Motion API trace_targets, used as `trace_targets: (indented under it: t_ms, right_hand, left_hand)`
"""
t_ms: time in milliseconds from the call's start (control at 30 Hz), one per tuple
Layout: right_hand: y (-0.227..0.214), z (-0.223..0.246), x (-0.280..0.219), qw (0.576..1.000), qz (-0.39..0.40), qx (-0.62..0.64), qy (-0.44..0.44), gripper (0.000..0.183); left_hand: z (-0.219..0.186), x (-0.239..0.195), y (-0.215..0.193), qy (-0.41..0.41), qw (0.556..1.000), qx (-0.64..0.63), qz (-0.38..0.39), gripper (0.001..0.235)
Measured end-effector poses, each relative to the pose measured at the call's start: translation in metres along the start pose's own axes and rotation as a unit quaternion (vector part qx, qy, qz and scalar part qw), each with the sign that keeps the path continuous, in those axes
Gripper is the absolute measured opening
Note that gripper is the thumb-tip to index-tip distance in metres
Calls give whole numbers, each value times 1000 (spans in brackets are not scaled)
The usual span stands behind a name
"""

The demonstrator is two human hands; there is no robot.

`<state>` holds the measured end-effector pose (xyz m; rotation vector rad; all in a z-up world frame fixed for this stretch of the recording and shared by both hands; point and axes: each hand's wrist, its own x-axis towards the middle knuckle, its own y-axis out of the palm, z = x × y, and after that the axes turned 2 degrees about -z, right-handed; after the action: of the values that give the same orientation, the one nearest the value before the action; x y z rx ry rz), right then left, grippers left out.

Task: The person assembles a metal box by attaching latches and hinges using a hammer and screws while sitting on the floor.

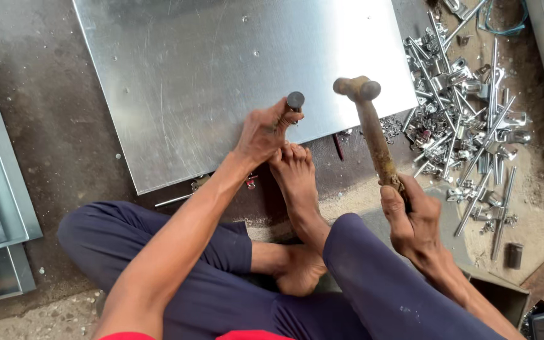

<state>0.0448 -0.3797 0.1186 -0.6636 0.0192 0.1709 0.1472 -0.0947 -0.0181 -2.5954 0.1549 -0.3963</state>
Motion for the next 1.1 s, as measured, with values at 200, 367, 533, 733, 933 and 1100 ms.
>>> trace_targets:
  t_ms: [200,367,533,733,933,1100]
  right_hand:
    - [-16,-2,-7,999,-22,-14,-46,33]
    - [-21,5,-7,976,-92,76,-180,33]
    - [-9,14,-4,996,80,-44,12,29]
    - [-7,2,4,982,-73,57,-167,27]
    - [9,-21,9,997,47,-45,42,36]
    - [2,-104,88,985,-73,-155,36,40]
  left_hand:
    - [1,-6,0,53,998,0,-31,18]
    - [5,-6,4,38,999,0,-19,21]
    - [2,-9,4,33,998,51,-10,23]
    - [5,-7,5,5,1000,-12,-28,17]
    - [8,-4,3,-20,992,-49,-115,16]
    - [39,-63,-108,-351,853,-27,-386,45]
